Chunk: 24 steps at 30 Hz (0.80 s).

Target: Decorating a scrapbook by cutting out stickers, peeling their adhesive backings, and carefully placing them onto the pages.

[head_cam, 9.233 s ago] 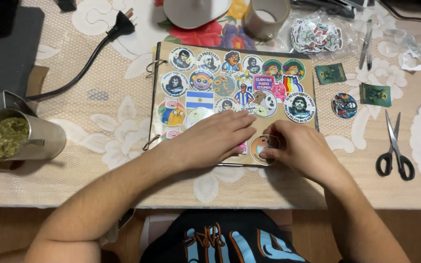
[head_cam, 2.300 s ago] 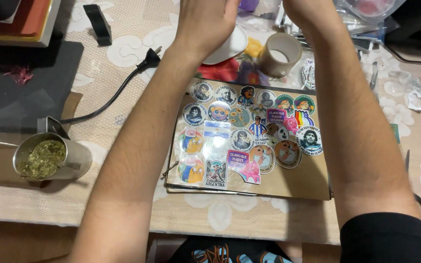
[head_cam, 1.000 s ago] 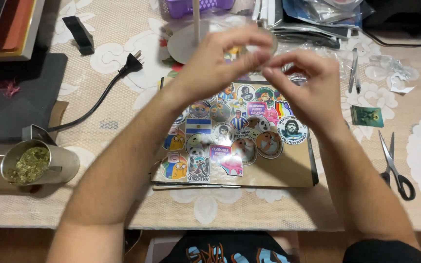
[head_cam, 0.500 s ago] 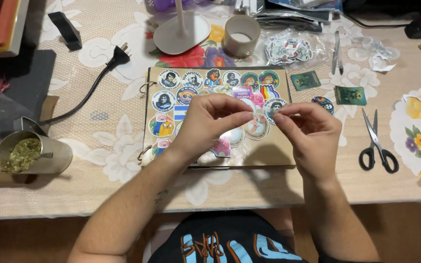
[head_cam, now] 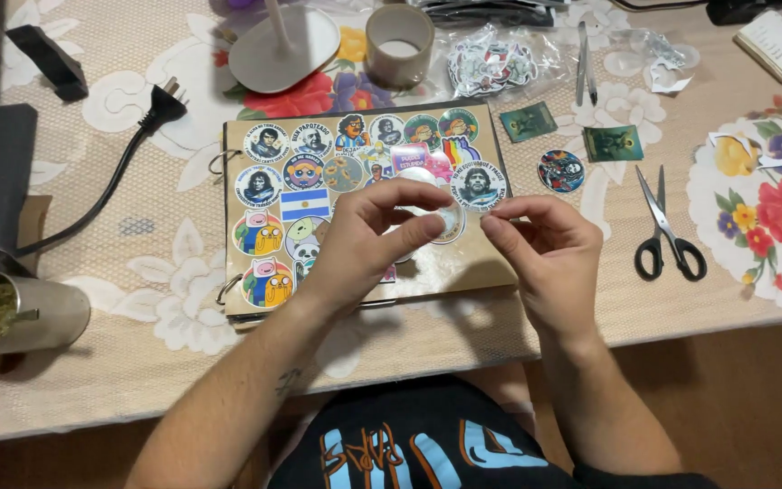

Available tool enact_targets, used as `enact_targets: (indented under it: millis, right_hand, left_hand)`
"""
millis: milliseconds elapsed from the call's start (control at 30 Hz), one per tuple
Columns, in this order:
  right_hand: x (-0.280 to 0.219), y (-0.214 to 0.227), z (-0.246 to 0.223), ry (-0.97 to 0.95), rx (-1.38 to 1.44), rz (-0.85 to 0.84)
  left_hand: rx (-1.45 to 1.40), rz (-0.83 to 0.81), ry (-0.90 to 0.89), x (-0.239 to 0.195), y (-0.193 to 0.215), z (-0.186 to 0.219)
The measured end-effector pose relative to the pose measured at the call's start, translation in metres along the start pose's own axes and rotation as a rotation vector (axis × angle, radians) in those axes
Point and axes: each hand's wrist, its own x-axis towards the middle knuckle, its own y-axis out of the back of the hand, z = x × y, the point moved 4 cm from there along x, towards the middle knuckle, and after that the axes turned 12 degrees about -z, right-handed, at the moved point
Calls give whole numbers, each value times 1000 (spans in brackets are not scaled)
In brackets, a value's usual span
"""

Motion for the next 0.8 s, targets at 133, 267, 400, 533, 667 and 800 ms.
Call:
enact_targets:
  millis: [133, 267, 400, 533, 667, 800]
  right_hand:
    - [-8, 4, 13, -64, 2, 7]
    - [-14, 1, 11, -133, -54, -48]
    - [-24, 68, 10, 7, -412, 95]
    - [-36, 180, 48, -202, -1382, 188]
    - [-36, 216, 72, -482, -1361, 13]
    - [-20, 207, 45, -658, -1304, -76]
  left_hand:
    - [155, -18, 21, 1, -4, -7]
    - [140, 63, 164, -3, -2, -27]
    - [41, 141, 293, -3, -12, -29]
    - [-379, 309, 585, -5, -25, -24]
    - [-437, 306, 643, -4, -32, -23]
    - [-452, 304, 597, -2, -30, -33]
